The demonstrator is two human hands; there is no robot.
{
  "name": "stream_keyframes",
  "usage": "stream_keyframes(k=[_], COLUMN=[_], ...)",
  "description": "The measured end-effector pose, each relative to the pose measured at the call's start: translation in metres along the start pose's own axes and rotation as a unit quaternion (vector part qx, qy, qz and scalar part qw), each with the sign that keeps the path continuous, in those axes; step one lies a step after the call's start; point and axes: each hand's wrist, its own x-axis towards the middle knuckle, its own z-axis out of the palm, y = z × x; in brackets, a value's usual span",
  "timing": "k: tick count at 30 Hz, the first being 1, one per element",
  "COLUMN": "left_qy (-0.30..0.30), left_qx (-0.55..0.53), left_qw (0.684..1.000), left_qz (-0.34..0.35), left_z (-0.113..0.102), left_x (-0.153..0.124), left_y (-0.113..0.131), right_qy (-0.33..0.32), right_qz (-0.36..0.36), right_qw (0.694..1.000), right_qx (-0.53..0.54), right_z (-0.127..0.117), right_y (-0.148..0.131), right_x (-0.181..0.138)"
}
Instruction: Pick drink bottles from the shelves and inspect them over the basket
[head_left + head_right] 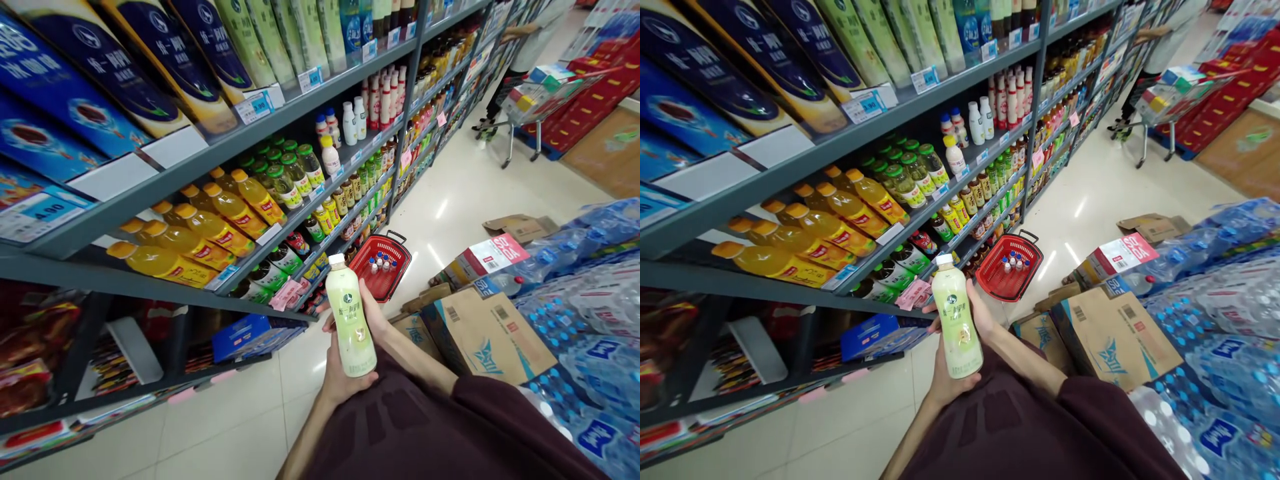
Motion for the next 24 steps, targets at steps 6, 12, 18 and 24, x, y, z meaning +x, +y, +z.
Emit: stream_keyframes(k=[6,12,18,24], left_qy=[-0.018,-0.037,-0.074,-0.203], left_qx=[-0.006,-0.003,-0.023,-0.173], left_qw=[0.999,0.999,0.997,0.960], left_qz=[-0.026,-0.004,0.023,-0.083], left_z=[0.007,0.009,0.006,0.000], left_x=[0.002,0.005,0.004,-0.006], left_y=[0.005,0.007,0.007,0.003], right_qy=[0.060,0.073,0.066,0.071], right_qz=[0.015,-0.041,-0.045,-0.068], right_qw=[0.998,0.996,0.997,0.994], right_qx=[-0.021,0.006,0.015,0.054], right_z=[-0.005,-0.005,-0.004,-0.013], right_y=[-0.002,-0.005,-0.013,-0.008], right_x=[-0.007,-0.012,-0.019,-0.018])
